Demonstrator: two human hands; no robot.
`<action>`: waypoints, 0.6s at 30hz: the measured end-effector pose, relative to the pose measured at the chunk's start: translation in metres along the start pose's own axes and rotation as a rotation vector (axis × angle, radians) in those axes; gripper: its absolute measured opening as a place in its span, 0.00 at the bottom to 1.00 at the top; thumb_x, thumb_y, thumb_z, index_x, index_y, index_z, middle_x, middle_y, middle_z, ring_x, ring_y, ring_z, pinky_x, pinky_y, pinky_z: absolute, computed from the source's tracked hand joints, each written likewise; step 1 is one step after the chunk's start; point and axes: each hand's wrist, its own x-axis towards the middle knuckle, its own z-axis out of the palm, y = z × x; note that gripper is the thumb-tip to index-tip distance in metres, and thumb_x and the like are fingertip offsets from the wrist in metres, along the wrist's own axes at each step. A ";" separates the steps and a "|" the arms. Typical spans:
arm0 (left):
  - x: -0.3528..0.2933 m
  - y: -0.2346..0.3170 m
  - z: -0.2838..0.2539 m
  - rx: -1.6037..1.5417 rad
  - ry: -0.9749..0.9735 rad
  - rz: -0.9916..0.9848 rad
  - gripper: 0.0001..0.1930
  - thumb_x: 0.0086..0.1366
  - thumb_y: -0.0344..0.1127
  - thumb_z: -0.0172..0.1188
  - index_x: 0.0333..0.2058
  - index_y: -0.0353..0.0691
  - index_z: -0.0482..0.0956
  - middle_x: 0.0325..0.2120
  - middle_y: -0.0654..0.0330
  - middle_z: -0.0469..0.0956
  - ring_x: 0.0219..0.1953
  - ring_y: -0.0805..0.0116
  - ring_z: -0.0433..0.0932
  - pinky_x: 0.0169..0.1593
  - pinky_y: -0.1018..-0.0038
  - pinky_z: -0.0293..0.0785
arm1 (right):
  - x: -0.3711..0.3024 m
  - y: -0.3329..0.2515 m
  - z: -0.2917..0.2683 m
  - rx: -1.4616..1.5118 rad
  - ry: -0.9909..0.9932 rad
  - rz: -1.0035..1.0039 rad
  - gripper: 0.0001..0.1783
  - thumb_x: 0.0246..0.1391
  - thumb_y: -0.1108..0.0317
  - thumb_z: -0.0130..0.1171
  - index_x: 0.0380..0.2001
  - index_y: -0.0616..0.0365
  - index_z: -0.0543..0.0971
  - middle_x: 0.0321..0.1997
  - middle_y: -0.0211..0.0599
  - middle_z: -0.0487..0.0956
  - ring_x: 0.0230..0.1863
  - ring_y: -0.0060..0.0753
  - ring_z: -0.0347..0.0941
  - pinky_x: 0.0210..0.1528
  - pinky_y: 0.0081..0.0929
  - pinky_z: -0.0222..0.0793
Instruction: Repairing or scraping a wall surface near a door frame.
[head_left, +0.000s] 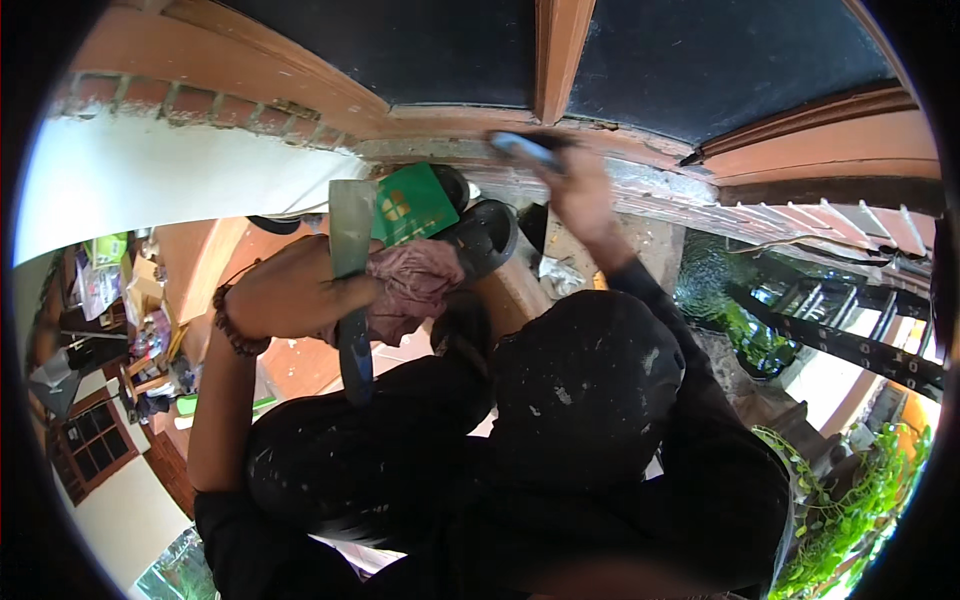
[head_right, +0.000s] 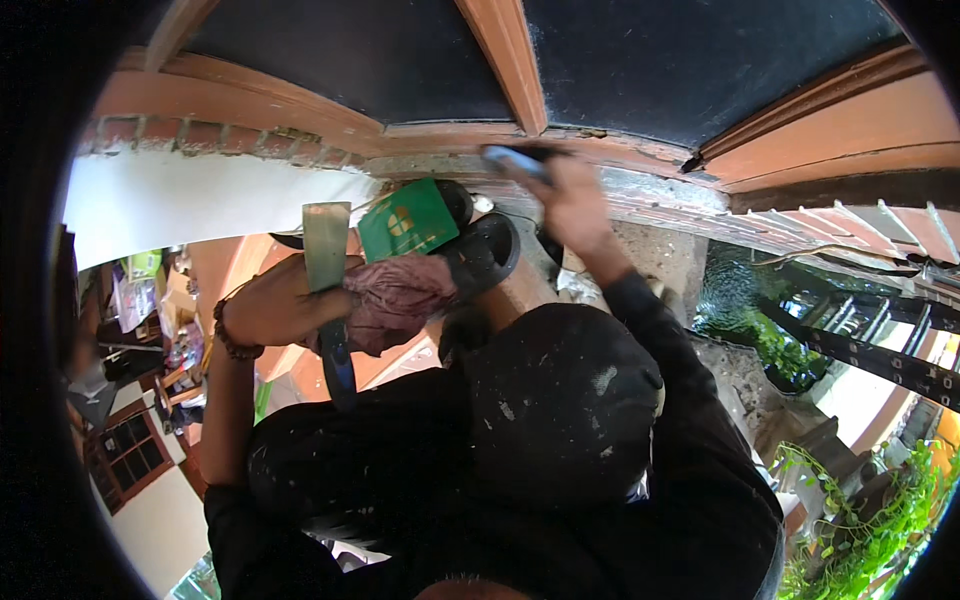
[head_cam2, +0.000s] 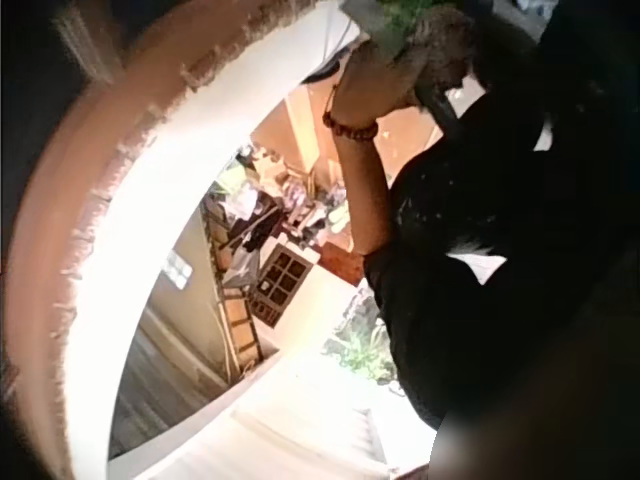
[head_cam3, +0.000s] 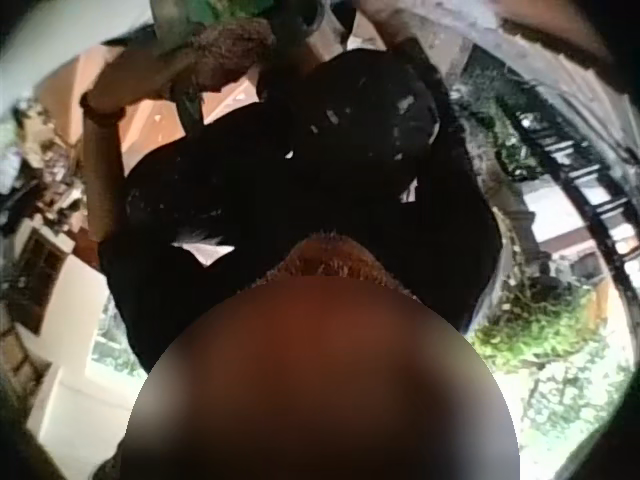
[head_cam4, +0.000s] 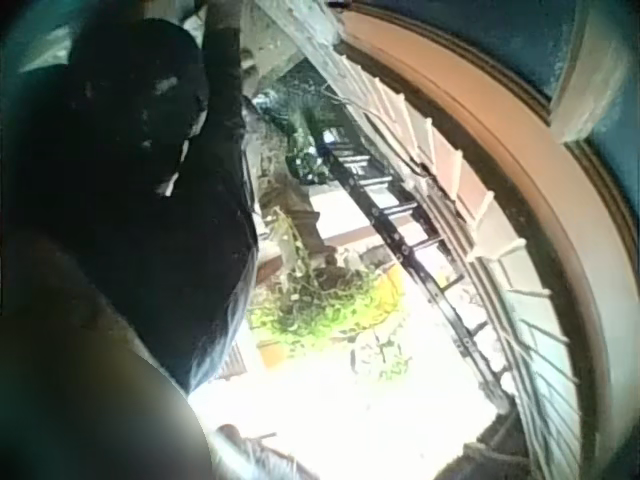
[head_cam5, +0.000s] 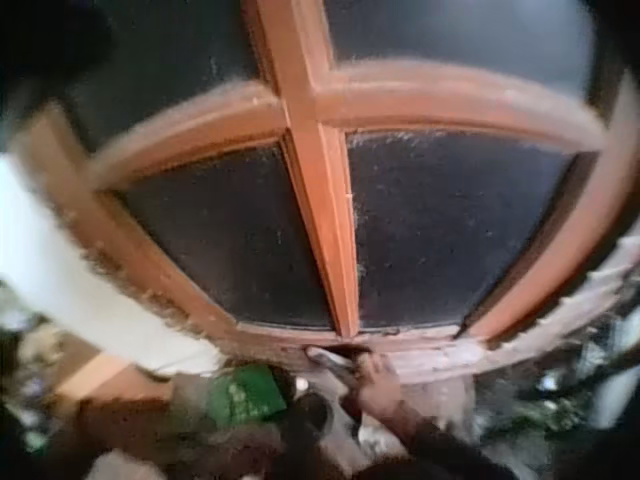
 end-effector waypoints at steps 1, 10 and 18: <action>-0.002 -0.008 0.003 0.048 0.046 0.045 0.13 0.65 0.41 0.53 0.30 0.35 0.75 0.14 0.54 0.76 0.19 0.57 0.80 0.29 0.63 0.77 | 0.016 -0.029 0.014 -0.023 -0.274 0.011 0.37 0.54 0.75 0.56 0.68 0.37 0.73 0.34 0.32 0.67 0.39 0.38 0.68 0.41 0.37 0.68; -0.042 -0.019 0.016 -0.107 -0.075 -0.325 0.14 0.66 0.37 0.56 0.43 0.33 0.77 0.25 0.54 0.79 0.24 0.66 0.79 0.30 0.70 0.76 | -0.065 0.011 0.006 -0.063 -0.323 0.286 0.25 0.59 0.73 0.57 0.60 0.52 0.75 0.38 0.40 0.70 0.42 0.45 0.68 0.41 0.42 0.66; -0.069 -0.024 0.030 -0.290 0.120 -0.155 0.12 0.68 0.38 0.55 0.35 0.33 0.77 0.19 0.55 0.80 0.21 0.67 0.82 0.26 0.71 0.77 | -0.059 0.006 -0.005 -0.156 -0.265 0.226 0.34 0.59 0.71 0.60 0.68 0.36 0.71 0.39 0.39 0.72 0.42 0.46 0.71 0.40 0.38 0.72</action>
